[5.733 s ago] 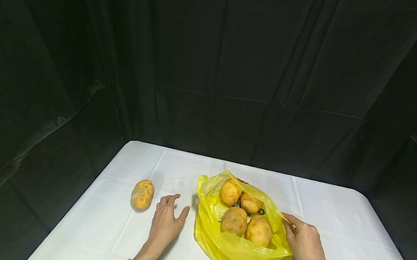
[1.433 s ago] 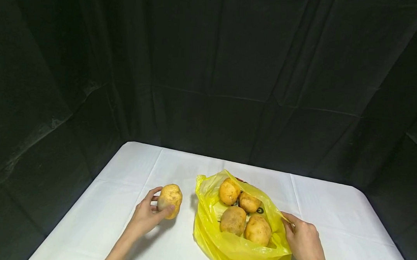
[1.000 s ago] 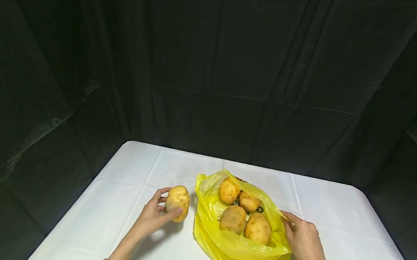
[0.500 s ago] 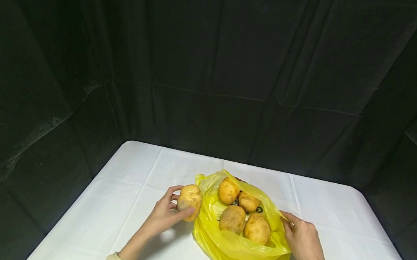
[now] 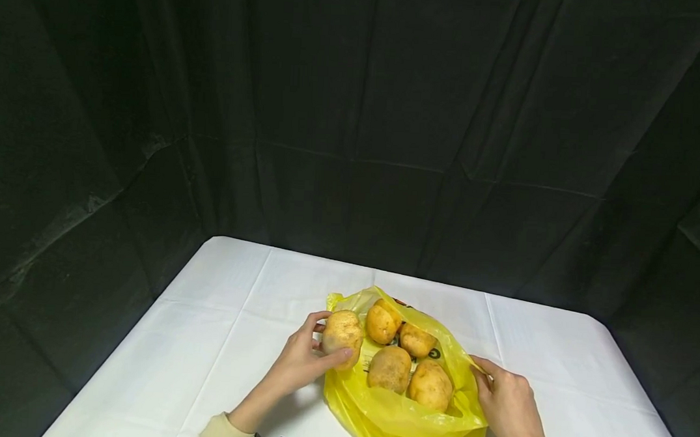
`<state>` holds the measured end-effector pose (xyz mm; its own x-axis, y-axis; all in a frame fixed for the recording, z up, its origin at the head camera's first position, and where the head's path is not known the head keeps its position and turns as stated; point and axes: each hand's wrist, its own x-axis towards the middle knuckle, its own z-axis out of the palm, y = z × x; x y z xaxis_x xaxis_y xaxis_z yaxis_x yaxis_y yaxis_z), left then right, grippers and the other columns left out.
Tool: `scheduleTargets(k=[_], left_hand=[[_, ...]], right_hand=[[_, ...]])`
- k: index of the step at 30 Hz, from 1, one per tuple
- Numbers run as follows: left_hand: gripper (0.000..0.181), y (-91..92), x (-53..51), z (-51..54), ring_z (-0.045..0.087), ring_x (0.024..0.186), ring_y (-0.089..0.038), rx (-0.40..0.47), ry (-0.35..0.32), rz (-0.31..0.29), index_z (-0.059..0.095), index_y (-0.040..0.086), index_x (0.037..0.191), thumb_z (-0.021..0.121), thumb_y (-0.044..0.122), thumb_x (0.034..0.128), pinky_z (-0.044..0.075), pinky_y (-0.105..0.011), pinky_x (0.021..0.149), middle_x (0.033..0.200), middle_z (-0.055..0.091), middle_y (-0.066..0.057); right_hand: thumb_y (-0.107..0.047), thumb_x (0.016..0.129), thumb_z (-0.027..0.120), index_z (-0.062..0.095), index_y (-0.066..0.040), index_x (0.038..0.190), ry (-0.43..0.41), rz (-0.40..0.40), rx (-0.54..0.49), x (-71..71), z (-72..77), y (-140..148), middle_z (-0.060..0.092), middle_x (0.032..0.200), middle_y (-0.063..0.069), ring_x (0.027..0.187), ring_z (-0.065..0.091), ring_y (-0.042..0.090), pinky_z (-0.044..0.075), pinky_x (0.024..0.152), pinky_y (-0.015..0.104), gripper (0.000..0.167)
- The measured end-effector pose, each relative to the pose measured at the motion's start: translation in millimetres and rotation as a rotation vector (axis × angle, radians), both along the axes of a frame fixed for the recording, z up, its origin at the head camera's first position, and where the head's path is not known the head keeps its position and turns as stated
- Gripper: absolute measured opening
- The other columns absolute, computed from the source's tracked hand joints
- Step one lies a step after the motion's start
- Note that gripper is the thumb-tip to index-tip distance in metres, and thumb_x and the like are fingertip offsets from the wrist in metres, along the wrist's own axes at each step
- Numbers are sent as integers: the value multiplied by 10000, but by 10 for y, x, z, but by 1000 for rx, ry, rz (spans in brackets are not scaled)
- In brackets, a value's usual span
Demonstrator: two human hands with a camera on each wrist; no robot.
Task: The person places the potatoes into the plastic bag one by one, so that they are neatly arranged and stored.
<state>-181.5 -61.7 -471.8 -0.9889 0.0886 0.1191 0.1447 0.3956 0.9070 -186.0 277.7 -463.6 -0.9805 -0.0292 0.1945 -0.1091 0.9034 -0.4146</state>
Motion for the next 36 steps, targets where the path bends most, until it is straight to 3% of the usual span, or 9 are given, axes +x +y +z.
scheduleTargets(k=[9, 15, 19, 24, 36], left_hand=[[816, 204, -62, -15, 550, 882, -194, -84, 41, 13, 432, 8, 1396, 780, 448, 804, 487, -343, 728, 1132, 558, -117], [821, 340, -94, -72, 596, 950, -257, -212, 77, 93, 480, 8, 1383, 769, 499, 792, 496, -435, 761, 1123, 623, -129], [813, 393, -120, -115, 591, 1082, -358, -275, 72, 150, 495, 20, 1378, 770, 504, 785, 489, -533, 825, 1235, 614, -180], [808, 393, -131, -156, 571, 1133, -402, -317, 56, 169, 486, 22, 1387, 753, 509, 800, 483, -566, 849, 1316, 571, -207], [771, 329, -125, -179, 593, 1112, -399, -401, 104, 175, 481, 53, 1401, 733, 499, 825, 497, -571, 792, 1319, 584, -181]], right_hand=[[-35, 899, 676, 688, 32, 1149, 58, 36, -6, 4, -8, 27, 685, 1055, 241, 783, 637, 244, 522, 671, 428, 259], [-48, 898, 681, 695, 23, 1142, 79, 39, 0, 11, -21, 31, 696, 1035, 225, 814, 661, 269, 533, 706, 463, 254], [-46, 905, 674, 682, 36, 1157, 43, 32, -1, -5, -11, 32, 688, 1047, 239, 762, 629, 229, 521, 671, 422, 266], [-51, 919, 660, 669, 44, 1177, 3, 25, -11, -11, 5, 8, 683, 1065, 239, 711, 575, 191, 490, 625, 358, 275], [-52, 915, 665, 675, 47, 1165, 17, 17, -9, 2, 10, -20, 683, 1067, 238, 740, 590, 203, 505, 659, 379, 270]])
